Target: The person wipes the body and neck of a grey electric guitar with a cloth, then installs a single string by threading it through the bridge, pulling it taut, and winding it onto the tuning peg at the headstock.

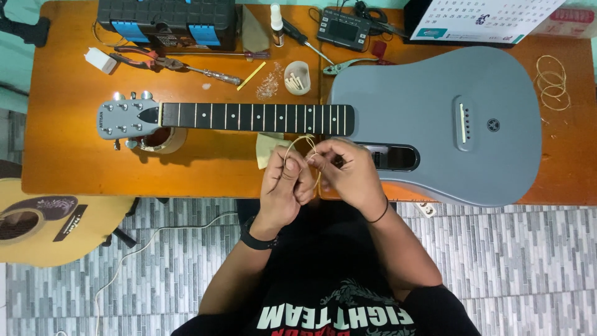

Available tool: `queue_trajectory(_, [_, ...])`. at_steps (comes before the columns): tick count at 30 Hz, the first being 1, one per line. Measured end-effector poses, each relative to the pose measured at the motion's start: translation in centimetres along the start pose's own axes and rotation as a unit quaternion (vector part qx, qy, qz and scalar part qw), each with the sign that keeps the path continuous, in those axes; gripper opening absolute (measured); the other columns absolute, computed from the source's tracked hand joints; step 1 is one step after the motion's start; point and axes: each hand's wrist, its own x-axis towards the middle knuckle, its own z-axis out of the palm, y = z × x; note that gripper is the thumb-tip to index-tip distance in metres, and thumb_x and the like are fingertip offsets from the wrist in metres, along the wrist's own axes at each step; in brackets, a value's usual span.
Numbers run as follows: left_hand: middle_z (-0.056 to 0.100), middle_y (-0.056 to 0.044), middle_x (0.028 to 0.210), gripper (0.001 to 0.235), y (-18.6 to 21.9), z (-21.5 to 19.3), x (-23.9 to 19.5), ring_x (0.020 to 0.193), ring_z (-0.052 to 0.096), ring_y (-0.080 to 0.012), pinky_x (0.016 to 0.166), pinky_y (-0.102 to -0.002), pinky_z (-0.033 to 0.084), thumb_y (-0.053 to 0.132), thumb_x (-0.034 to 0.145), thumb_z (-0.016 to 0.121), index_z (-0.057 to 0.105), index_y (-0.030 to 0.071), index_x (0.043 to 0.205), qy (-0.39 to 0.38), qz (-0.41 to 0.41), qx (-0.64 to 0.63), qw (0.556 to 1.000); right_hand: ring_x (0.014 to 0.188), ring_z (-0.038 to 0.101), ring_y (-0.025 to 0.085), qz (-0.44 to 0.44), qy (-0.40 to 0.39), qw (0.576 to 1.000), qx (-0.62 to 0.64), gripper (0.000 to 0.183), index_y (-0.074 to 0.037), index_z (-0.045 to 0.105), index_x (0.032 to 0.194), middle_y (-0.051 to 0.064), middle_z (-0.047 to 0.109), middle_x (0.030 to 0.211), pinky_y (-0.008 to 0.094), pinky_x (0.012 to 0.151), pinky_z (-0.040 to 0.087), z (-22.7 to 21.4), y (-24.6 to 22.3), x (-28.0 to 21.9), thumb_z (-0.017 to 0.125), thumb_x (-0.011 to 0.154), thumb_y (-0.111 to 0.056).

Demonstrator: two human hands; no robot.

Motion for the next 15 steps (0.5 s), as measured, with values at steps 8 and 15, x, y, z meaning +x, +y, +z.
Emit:
queue_trajectory(8, [0.024,0.002,0.056,0.023,0.4,-1.4,-0.6,0.039,0.02,-0.0066,0.033,-0.02,0.023,0.032,0.112,0.036,0.042,0.01,0.107,-0.069,-0.072,-0.106,0.989,0.069,0.052,0.007,-0.012,-0.058,0.997,0.054,0.015,-0.006,0.072,0.102,0.0,0.06,0.074,0.023,0.065,0.048,0.2,-0.3,0.7,0.08,0.09,-0.011])
queue_trajectory(15, [0.019,0.007,0.062,0.021,2.0,-3.4,-0.6,0.045,0.017,-0.0023,0.034,-0.017,0.022,0.034,0.113,0.035,0.04,0.015,0.104,-0.072,-0.095,-0.223,0.967,0.045,0.056,0.009,0.073,-0.054,0.943,0.32,0.003,0.001,0.067,0.097,0.019,0.068,0.078,0.024,0.036,0.053,-1.6,3.7,0.3,0.066,0.097,-0.002])
